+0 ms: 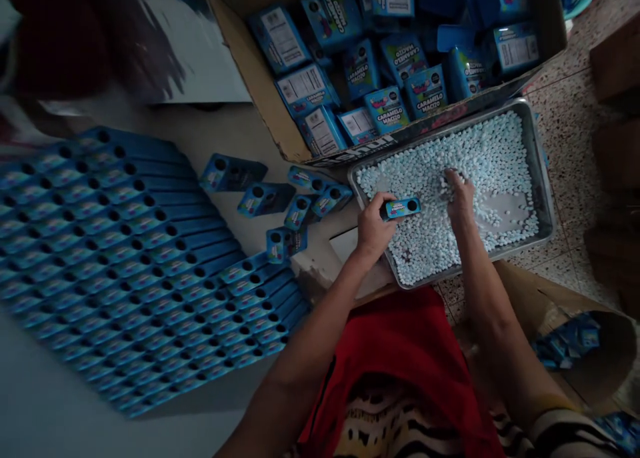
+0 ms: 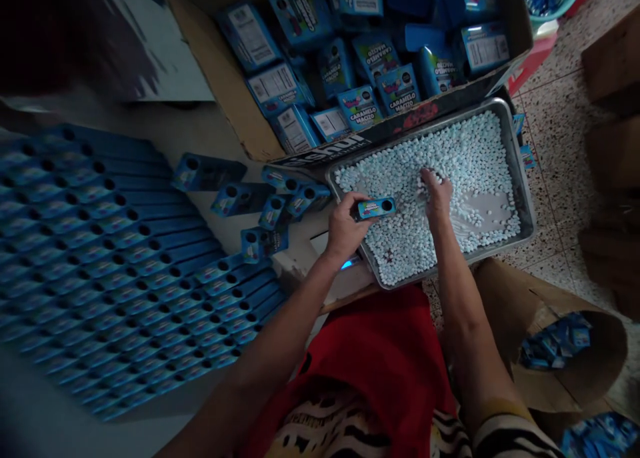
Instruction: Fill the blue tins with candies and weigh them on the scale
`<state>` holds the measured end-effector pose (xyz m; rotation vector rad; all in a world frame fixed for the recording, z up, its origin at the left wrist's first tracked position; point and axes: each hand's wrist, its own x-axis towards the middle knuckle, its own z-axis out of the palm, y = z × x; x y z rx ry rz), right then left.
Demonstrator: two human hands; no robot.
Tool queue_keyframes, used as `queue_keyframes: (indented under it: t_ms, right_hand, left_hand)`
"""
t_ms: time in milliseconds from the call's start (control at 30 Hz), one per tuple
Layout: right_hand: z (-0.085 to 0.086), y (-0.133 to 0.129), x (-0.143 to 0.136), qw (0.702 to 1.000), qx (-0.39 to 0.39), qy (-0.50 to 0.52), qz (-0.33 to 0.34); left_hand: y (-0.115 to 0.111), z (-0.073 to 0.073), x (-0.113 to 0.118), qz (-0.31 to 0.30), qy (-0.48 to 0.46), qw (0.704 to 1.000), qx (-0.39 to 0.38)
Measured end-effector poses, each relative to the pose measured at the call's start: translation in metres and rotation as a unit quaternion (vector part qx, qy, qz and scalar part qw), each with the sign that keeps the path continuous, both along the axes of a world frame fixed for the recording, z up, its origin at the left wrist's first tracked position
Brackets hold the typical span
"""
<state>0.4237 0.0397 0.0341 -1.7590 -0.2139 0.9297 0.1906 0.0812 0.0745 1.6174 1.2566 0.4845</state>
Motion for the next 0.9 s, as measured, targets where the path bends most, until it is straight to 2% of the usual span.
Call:
queue_keyframes:
  t_ms: [100,200,233,300,400,567,767,833,900]
  right_hand:
    - [0.036,-0.008,-0.023,0.987,0.091,0.122,-0.045]
    - [0.073,-0.015,-0.046,0.940,0.216,0.252,-0.082]
    - [0.082,-0.016,-0.052,0.928,0.243,0.270,-0.082]
    - [0.095,-0.014,-0.057,0.929,0.259,0.256,-0.064]
    - [0.103,-0.011,-0.058,0.939,0.250,0.231,-0.046]
    - [0.102,-0.008,-0.056,0.937,0.263,0.227,-0.013]
    - [0.106,-0.007,-0.075,0.942,0.294,0.155,0.052]
    - [0.108,-0.010,-0.080,0.943,0.300,0.124,0.069]
    - [0.107,-0.016,-0.073,0.955,0.274,0.078,0.079]
  left_hand:
    - [-0.003,0.007,0.008,-0.034,0.022,0.999,0.016]
    - [-0.005,0.011,0.012,-0.046,0.035,0.998,0.026]
    - [-0.006,0.012,0.013,-0.044,0.036,0.998,0.028]
    - [-0.008,0.013,0.015,-0.040,0.037,0.998,0.028]
    - [-0.012,0.014,0.019,-0.033,0.037,0.998,0.025]
    - [-0.015,0.013,0.025,-0.006,0.034,0.999,0.037]
    - [-0.011,0.012,0.024,-0.013,-0.004,0.999,0.050]
    - [-0.008,0.011,0.023,0.013,-0.009,0.999,0.045]
    - [-0.005,0.011,0.023,0.042,-0.006,0.998,0.048]
